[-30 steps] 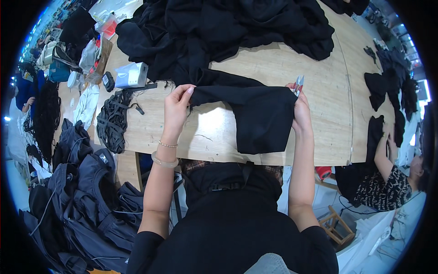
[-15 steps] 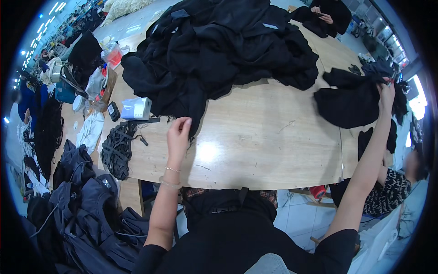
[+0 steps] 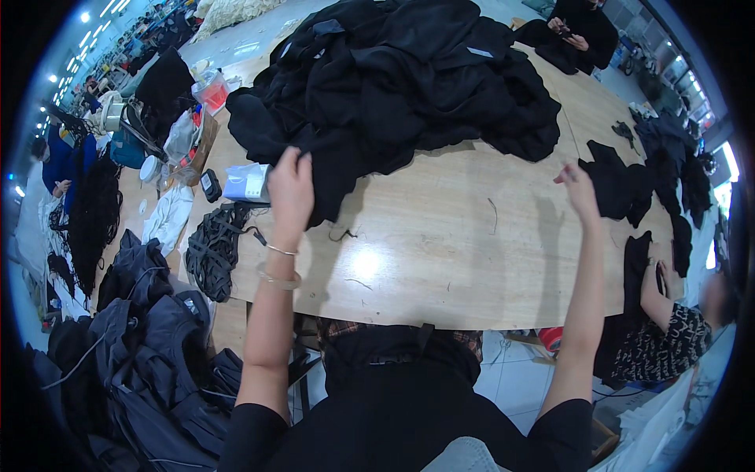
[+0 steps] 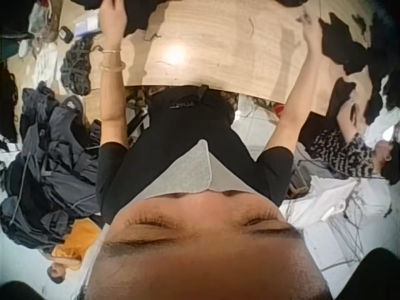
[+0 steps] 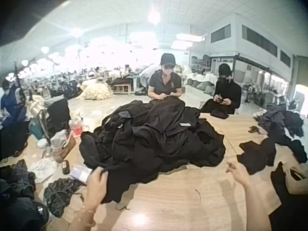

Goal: The person uses a pair of small scissors to trim loose threads and excess fabric from a black garment. They hold the fabric with their left hand and carefully snip away small protrusions, occasionally adjusting the material to access different areas.

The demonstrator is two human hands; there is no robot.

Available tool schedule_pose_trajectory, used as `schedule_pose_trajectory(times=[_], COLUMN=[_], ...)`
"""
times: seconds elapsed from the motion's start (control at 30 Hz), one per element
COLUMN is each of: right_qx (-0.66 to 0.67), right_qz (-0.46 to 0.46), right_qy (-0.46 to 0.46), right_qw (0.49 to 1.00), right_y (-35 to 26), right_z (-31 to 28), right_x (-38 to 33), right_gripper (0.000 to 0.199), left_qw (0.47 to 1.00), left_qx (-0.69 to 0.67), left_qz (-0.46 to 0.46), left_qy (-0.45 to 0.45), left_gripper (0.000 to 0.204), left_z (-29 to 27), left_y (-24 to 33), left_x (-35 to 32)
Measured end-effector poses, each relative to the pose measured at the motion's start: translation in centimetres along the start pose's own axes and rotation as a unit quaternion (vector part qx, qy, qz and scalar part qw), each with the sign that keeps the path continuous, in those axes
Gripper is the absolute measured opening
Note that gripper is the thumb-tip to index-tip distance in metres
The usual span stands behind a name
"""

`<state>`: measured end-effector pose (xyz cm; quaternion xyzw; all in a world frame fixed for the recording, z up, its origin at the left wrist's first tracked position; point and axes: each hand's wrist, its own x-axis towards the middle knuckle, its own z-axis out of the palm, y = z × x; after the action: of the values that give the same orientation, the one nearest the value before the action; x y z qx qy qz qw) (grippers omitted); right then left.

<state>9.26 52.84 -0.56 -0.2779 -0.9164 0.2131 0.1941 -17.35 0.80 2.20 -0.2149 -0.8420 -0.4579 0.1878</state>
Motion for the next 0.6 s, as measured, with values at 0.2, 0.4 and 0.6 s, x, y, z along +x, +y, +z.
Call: schedule_pose_trajectory(times=[0.2,0.4,0.6], right_qx=[0.214,0.511,0.382], right_qz=[0.048,0.103,0.109], right_qy=[-0.147,-0.082,-0.001], right_qw=[0.965,0.850,0.918], right_y=[-10.9,-18.2,-12.3], right_z=[5.7,6.0,5.8], right_x=[-3.4,-5.8,-5.8], right_gripper=[0.031,0.030,0.026], left_qw=[0.827,0.701,0.783], left_qx=[-0.521,-0.653,-0.461], left_qz=[-0.168,-0.243,-0.415], left_qy=[-0.131,-0.152,-0.046], left_gripper=[0.014,0.033,0.063], left_z=[-5.5,-2.4,2.0], left_y=[13.1,16.0,5.0], left_x=[4.3,2.0,-8.2])
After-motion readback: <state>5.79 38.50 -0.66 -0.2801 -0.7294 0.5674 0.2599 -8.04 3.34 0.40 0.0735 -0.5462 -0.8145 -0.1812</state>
